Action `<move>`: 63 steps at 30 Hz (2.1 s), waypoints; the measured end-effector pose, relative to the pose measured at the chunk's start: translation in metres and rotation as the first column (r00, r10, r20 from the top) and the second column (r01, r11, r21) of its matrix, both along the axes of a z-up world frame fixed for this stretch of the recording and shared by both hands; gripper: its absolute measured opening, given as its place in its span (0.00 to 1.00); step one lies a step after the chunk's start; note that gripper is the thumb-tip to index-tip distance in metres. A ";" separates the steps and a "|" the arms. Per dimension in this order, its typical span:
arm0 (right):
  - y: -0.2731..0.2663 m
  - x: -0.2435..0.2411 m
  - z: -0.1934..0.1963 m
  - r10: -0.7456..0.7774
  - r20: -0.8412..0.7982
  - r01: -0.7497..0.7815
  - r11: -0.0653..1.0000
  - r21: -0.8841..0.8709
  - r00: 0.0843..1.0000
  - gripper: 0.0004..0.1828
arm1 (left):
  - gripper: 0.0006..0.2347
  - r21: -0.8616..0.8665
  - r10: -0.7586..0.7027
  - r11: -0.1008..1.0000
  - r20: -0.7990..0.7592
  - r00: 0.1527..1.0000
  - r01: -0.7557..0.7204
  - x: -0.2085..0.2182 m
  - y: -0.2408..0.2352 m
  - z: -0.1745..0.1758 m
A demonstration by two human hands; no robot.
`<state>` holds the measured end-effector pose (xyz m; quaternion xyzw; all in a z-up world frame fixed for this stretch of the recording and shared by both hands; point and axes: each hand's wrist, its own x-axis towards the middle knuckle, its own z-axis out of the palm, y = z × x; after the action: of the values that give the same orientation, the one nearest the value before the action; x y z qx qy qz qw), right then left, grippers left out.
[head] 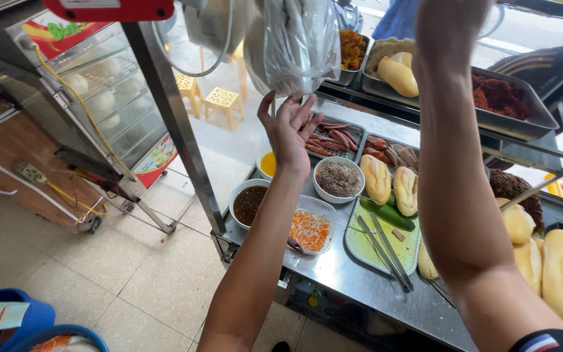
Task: The person prepares multiple sandwiches by slicing baguettes and filling them with various ingredients. They use tongs to add shredded vegetables, sliced meats, and sauces, and use scissors to cut cucumber slices directly into the containers. The person also uses a microwave to heat a container and places finished sandwiches into plastic bags.
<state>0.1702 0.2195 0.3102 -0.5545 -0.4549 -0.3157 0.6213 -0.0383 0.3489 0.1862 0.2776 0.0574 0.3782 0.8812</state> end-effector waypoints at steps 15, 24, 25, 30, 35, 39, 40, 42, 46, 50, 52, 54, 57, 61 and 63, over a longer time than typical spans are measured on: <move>-0.251 -0.184 -0.161 0.162 -0.478 0.196 0.765 0.613 0.863 0.11 | 0.33 0.446 -0.539 0.778 0.111 0.835 0.442 0.030 -0.170 0.011; -0.333 -0.272 -0.207 -0.361 -0.835 0.317 0.918 -0.239 0.415 0.24 | 0.04 0.285 -0.643 0.675 -0.225 0.732 0.681 -0.004 -0.291 -0.085; -0.341 -0.272 -0.205 -0.304 -0.865 0.327 0.929 -0.175 0.400 0.23 | 0.04 0.320 -0.707 0.580 -0.260 0.658 0.749 -0.018 -0.304 -0.098; -0.403 -0.283 -0.237 -0.520 -0.794 0.487 0.807 -0.334 0.315 0.14 | 0.09 0.312 -0.695 0.448 -0.468 0.546 0.838 -0.042 -0.352 -0.152; -0.495 -0.324 -0.262 -0.368 -0.813 0.680 0.732 0.046 0.451 0.12 | 0.22 -0.307 -0.848 0.480 -0.402 0.345 0.822 -0.059 -0.404 -0.197; -0.562 -0.361 -0.268 -0.322 -0.807 0.747 0.632 0.207 0.496 0.15 | 0.54 -0.287 -0.909 -0.398 -0.002 -0.416 0.871 -0.121 -0.512 -0.211; -0.581 -0.369 -0.270 -0.349 -0.797 0.780 0.584 0.226 0.493 0.15 | 0.52 -0.253 -0.863 -0.492 0.014 -0.505 0.833 -0.125 -0.531 -0.206; -0.618 -0.392 -0.275 -0.371 -0.806 0.809 0.548 0.210 0.461 0.15 | 0.51 -0.193 -0.741 -0.663 0.031 -0.671 0.723 -0.133 -0.563 -0.193; -0.660 -0.430 -0.294 -0.408 -0.840 0.892 0.413 0.181 0.359 0.15 | 0.23 -0.282 -0.934 -0.239 -0.196 -0.300 0.929 -0.122 -0.637 -0.176; -0.671 -0.459 -0.290 -0.557 -0.825 0.944 0.218 -0.249 -0.089 0.23 | 0.09 -0.046 -0.925 0.070 -0.376 0.048 0.996 -0.105 -0.666 -0.185; -0.661 -0.467 -0.277 -0.792 -0.537 0.874 0.009 -0.485 -0.290 0.37 | 0.07 0.069 -0.889 0.079 -0.447 0.102 0.994 -0.101 -0.673 -0.184; -0.662 -0.466 -0.259 -0.840 -0.534 0.821 0.237 -0.520 -0.095 0.26 | 0.09 0.167 -0.882 0.011 -0.463 0.088 0.986 -0.103 -0.679 -0.181; -0.661 -0.452 -0.244 -0.808 -0.577 0.671 0.496 -0.551 0.124 0.17 | 0.07 0.095 -0.846 -0.217 -0.516 -0.138 0.972 -0.109 -0.683 -0.174; -0.672 -0.445 -0.249 -0.648 -0.754 0.696 0.494 -0.521 -0.105 0.11 | 0.05 -0.054 -0.871 -0.333 -0.366 -0.329 0.941 -0.080 -0.667 -0.170; -0.683 -0.449 -0.261 -0.579 -0.815 0.847 0.414 -0.333 -0.037 0.11 | 0.06 -0.097 -0.894 -0.249 -0.360 -0.267 0.964 -0.043 -0.661 -0.165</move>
<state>-0.2787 -0.4635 0.0490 -0.6871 0.3308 -0.3283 0.5574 -0.0813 -0.3121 0.0216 0.3687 -0.0947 -0.4992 0.7784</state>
